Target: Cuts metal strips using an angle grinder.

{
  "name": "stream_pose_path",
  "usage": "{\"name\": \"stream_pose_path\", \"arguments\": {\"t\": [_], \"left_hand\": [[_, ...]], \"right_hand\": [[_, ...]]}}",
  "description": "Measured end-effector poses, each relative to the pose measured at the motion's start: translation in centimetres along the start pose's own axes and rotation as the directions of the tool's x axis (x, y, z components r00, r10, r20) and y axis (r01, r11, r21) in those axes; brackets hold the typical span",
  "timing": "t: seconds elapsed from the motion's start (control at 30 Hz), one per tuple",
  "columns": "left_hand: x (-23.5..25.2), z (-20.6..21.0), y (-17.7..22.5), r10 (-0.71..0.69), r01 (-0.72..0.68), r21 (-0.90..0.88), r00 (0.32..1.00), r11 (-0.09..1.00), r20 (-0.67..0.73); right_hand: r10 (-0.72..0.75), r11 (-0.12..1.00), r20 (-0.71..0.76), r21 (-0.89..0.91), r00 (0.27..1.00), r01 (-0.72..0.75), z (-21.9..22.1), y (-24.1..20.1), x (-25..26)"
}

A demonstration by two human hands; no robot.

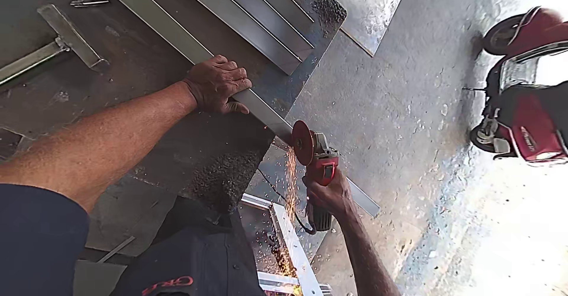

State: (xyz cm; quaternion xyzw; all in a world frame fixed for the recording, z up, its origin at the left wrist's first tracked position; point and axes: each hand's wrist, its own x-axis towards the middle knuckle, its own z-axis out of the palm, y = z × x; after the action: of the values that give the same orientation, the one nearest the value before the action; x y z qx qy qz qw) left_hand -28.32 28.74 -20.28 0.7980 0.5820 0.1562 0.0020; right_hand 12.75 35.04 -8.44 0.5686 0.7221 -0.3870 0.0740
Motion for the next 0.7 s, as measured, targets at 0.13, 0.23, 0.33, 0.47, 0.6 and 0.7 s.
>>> {"name": "stream_pose_path", "arguments": {"t": [0.13,0.23,0.33,0.47,0.6,0.7], "left_hand": [[0.0,0.1,-0.1,0.003,-0.003,-0.009,1.0,1.0,-0.002],[0.1,-0.1,-0.1,0.002,-0.002,-0.007,1.0,1.0,0.002],[0.0,0.0,-0.1,0.005,-0.005,-0.009,1.0,1.0,0.0],[0.0,0.0,-0.1,0.0,0.0,-0.014,1.0,1.0,0.002],[0.1,-0.1,0.0,-0.002,0.002,-0.011,1.0,1.0,-0.005],[0.1,-0.1,0.0,-0.004,0.004,-0.016,1.0,1.0,-0.001]], "right_hand": [[-0.011,1.0,-0.013,-0.01,1.0,0.011,0.1,-0.1,0.3],[-0.004,0.999,-0.018,-0.034,1.0,0.004,0.0,-0.2,-0.1],[0.021,0.999,-0.014,-0.041,1.0,-0.021,0.0,-0.2,-0.4],[0.001,0.999,-0.011,-0.043,1.0,-0.001,0.1,0.3,-0.4],[-0.001,0.999,0.003,-0.039,1.0,0.001,0.1,0.7,-0.3],[0.003,1.0,0.012,-0.023,1.0,-0.002,0.1,0.7,-0.2]]}}
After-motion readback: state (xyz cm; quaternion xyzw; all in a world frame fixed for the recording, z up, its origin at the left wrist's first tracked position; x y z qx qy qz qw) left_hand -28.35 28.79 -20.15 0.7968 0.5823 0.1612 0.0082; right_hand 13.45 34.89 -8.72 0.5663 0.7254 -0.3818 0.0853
